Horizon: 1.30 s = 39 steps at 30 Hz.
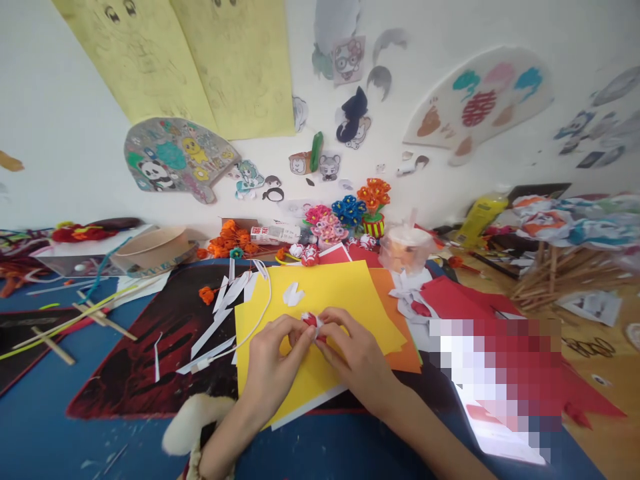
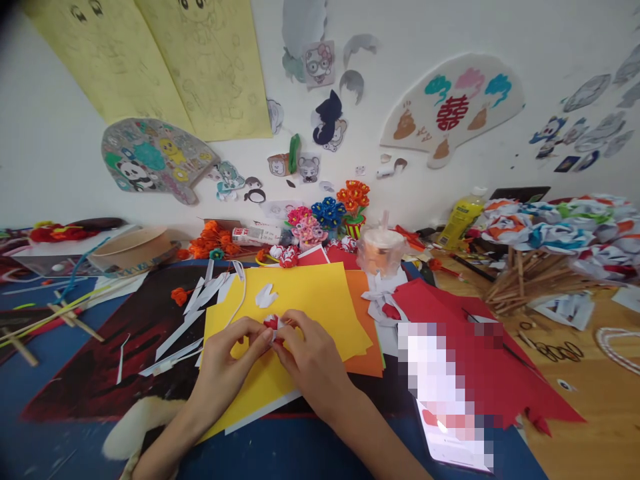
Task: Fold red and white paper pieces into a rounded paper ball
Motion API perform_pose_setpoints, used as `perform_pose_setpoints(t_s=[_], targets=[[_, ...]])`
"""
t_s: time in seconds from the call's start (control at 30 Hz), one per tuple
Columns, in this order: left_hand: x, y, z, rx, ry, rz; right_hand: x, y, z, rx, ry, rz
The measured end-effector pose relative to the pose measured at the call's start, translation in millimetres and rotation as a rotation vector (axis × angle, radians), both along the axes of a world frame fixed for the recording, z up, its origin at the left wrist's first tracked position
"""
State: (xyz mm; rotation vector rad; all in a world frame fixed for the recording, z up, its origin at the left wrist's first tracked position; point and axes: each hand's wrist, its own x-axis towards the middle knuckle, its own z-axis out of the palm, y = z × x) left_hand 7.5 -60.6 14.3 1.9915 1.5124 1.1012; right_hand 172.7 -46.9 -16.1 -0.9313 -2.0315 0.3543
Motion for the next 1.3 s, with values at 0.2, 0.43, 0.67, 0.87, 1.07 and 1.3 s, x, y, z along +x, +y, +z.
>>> perform_pose_setpoints(t_s=[0.2,0.43,0.67,0.87,1.07,1.3], targets=[[0.9,-0.2,1.4,0.121,0.027,0.036,1.5,1.2,4.5,-0.053,0.006,0.078],[1.1,-0.5,-2.4,0.011,-0.095,0.008,0.1,0.5,-0.8,-0.148,0.09,0.062],[-0.2,-2.4,9.3,-0.134,-0.22,0.041,2.4,11.6,-11.2,-0.646,0.366,0.217],[-0.3,-3.6,14.0,-0.149,-0.279,0.016,-4.1,9.8,-8.1,-0.917,0.711,0.448],[-2.1,-4.6,15.2,-0.229,-0.366,-0.033,-8.5,5.3,-6.6,-1.038,0.81,0.432],[-6.7,-5.8,18.3,-0.177,-0.308,-0.096,0.1,9.0,-4.8,-1.033,0.716,0.434]])
